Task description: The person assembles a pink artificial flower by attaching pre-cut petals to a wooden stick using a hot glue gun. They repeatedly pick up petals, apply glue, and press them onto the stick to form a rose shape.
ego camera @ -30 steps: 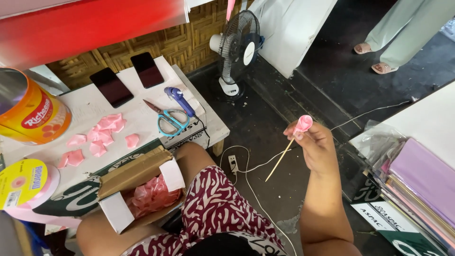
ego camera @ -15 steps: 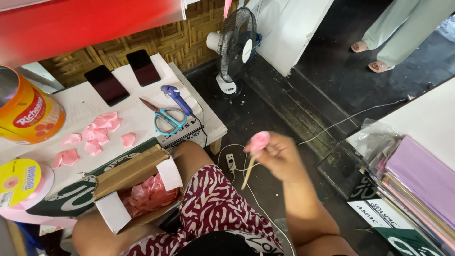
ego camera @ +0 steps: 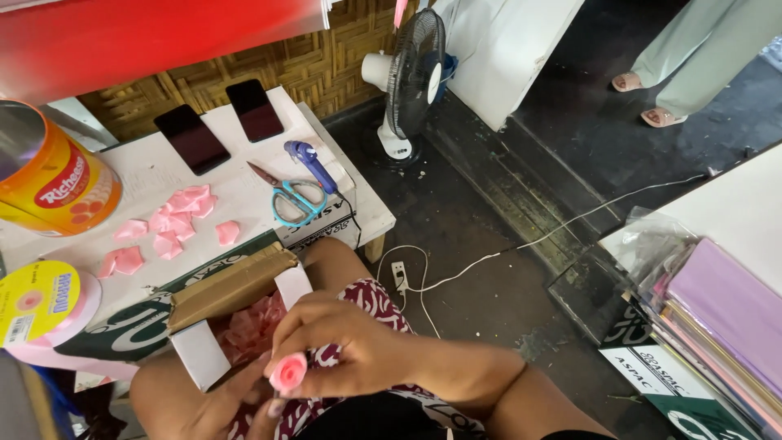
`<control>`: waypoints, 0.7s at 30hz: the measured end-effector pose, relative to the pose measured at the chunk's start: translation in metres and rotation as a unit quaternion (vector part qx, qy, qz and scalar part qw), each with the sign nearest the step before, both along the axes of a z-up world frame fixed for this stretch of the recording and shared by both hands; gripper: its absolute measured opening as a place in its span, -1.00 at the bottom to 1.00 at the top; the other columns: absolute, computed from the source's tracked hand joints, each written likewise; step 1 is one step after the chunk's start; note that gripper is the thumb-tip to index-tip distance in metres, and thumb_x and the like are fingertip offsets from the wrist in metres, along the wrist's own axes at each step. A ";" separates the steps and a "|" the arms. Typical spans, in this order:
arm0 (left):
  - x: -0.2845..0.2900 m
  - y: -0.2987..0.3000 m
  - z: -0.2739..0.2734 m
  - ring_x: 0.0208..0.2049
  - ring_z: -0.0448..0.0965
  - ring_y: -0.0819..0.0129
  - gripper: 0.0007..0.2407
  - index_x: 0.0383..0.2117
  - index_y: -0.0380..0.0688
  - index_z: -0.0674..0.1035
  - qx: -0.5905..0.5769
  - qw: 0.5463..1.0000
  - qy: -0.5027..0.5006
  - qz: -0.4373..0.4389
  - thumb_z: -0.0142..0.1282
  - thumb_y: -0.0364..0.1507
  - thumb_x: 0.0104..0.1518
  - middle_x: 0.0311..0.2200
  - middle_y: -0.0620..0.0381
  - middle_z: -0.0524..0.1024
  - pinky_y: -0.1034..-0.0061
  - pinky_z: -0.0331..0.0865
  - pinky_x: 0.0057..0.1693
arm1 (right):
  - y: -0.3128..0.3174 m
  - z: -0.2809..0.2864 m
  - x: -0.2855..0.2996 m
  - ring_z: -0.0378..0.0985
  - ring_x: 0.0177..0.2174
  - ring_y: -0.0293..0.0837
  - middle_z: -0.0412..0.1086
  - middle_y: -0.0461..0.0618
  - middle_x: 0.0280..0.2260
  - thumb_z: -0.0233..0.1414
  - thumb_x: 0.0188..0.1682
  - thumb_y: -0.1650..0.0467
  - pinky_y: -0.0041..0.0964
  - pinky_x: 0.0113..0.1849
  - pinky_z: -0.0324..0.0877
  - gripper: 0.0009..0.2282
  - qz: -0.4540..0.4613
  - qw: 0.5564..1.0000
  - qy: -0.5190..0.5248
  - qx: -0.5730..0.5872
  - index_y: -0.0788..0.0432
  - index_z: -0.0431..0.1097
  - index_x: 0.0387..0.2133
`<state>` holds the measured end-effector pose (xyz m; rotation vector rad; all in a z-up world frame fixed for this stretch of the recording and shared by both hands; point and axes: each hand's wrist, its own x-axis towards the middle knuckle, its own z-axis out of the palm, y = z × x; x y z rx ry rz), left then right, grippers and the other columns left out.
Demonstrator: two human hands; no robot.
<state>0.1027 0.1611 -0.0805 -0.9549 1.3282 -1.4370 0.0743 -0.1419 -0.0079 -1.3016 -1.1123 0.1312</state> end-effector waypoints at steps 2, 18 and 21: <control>-0.039 -0.064 0.093 -0.02 0.55 -0.48 -0.59 -0.04 -0.60 0.40 -0.164 0.603 0.769 -0.135 0.14 -0.35 0.22 -0.06 -0.63 0.43 -0.07 0.46 0.19 | 0.001 0.010 -0.007 0.45 -0.27 -0.34 0.43 -0.32 -0.24 0.17 0.10 0.22 -0.38 -0.06 0.33 -0.80 -0.019 0.998 0.004 -0.052 -0.15 0.46 -0.04; -0.141 -0.137 0.041 -0.38 0.70 0.43 -0.84 -0.23 -0.03 0.68 -0.716 0.269 0.632 0.124 0.10 -0.38 0.14 -0.39 0.25 0.71 0.57 0.49 -0.22 | 0.009 0.011 -0.020 0.43 -0.30 -0.18 0.41 -0.13 -0.30 0.10 0.12 0.30 -0.29 -0.15 0.35 -0.86 -0.047 0.994 0.016 -0.098 0.08 0.44 -0.19; -0.142 -0.138 0.038 -0.45 0.67 0.50 -0.86 -0.32 -0.11 0.66 -0.724 0.250 0.636 0.092 0.08 -0.38 0.18 -0.46 0.21 0.67 0.63 0.46 -0.25 | 0.010 0.012 -0.022 0.46 -0.27 -0.18 0.41 -0.16 -0.27 0.05 0.14 0.28 -0.27 -0.10 0.36 -0.88 -0.050 0.991 0.010 -0.120 0.03 0.41 -0.17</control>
